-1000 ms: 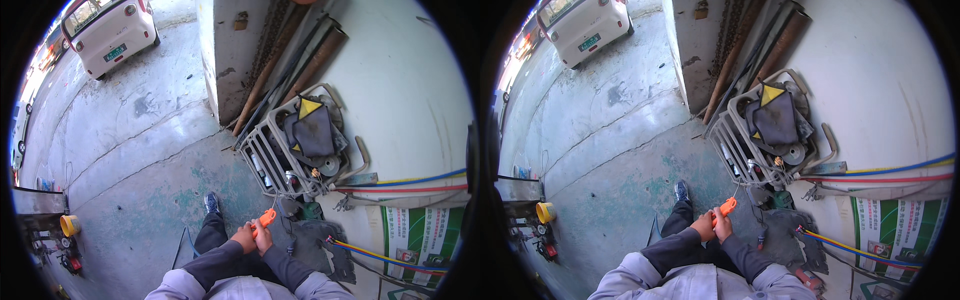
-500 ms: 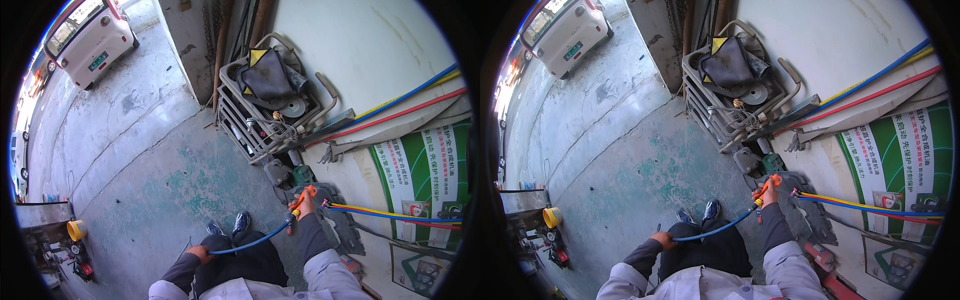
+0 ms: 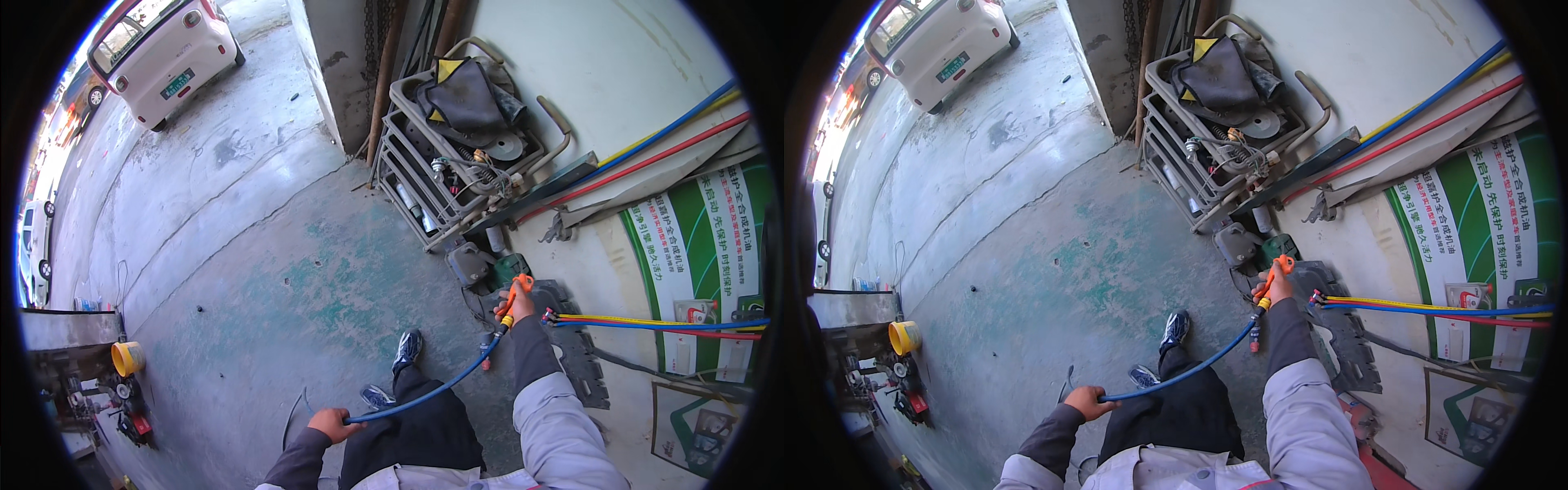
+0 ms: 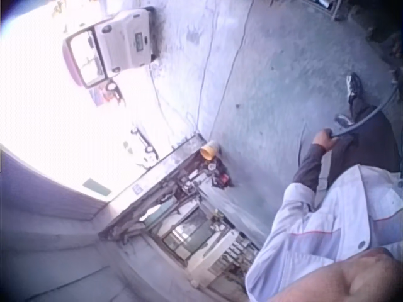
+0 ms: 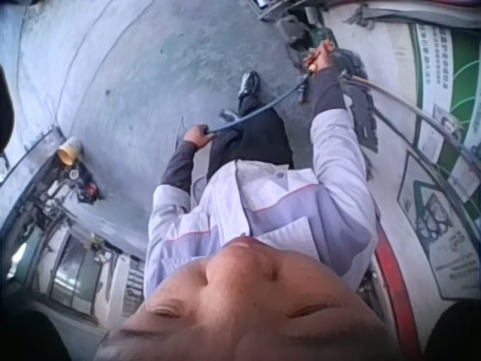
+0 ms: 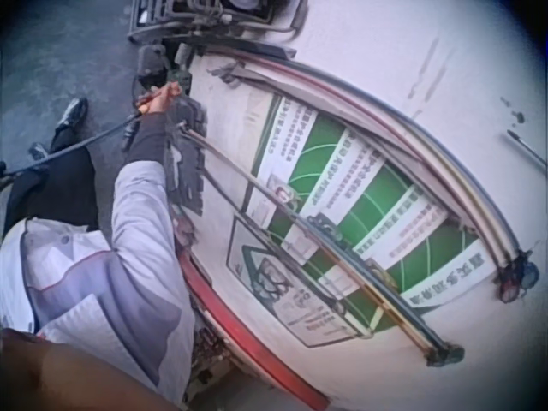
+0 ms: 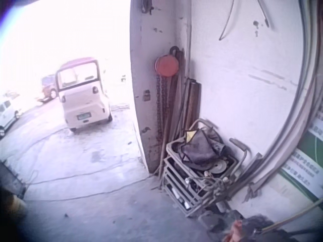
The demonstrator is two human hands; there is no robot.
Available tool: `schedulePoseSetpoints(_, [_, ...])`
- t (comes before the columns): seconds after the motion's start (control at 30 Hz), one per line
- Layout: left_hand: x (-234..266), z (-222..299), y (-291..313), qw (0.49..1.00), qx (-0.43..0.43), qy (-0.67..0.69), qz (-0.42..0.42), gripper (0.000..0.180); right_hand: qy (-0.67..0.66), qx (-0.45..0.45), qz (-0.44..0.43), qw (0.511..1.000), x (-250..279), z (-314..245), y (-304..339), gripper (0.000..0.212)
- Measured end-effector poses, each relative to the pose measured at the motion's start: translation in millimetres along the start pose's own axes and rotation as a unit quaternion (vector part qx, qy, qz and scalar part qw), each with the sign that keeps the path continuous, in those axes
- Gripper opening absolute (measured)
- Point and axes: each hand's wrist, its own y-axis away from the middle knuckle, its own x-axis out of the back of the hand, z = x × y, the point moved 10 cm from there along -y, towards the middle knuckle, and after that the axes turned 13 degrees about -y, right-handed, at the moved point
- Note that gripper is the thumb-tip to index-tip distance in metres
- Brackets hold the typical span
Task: The person uses a handheld air blow gun connected to a hose to blow dust and debris off a metal cart, a plastic tray, and the concrete floor of a garage. The person then coils the hose and places it on a red lift post.
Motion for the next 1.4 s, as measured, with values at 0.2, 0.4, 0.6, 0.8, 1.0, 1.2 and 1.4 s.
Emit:
schedulePoseSetpoints(0.2, [-34.8,-26.6,42.8,1.0,0.014,0.0,-0.003,0.069,-0.012,-0.02,0.01,1.0,6.7,45.4,8.7,0.067])
schedulePoseSetpoints(0.4, [-36.9,-32.9,64.2,0.999,0.021,-0.005,0.023,0.071,0.016,0.045,-0.034,0.998,-22.2,45.5,24.5,0.066])
schedulePoseSetpoints(0.6, [-20.1,-23.7,63.0,0.999,0.028,0.022,0.033,0.069,0.117,0.075,-0.01,0.99,-51.5,7.6,33.2,0.064])
schedulePoseSetpoints(0.8, [-12.4,-14.6,56.7,1.0,0.018,0.01,0.006,0.07,0.162,0.104,-0.003,0.981,-61.6,-5.6,44.0,0.058])
schedulePoseSetpoints(1.0, [-14.0,-15.2,53.0,0.999,0.029,0.012,-0.012,0.07,0.149,0.078,-0.002,0.986,-56.4,-2.5,44.7,0.055])
schedulePoseSetpoints(1.2, [-20.1,-4.6,43.0,0.999,0.018,-0.008,-0.038,0.07,0.242,0.014,-0.079,0.967,-73.6,9.7,46.0,0.055])
schedulePoseSetpoints(1.4, [-19.7,2.0,38.9,0.999,0.006,-0.02,-0.042,0.07,0.262,-0.015,-0.095,0.96,-70.9,11.4,56.0,0.056])
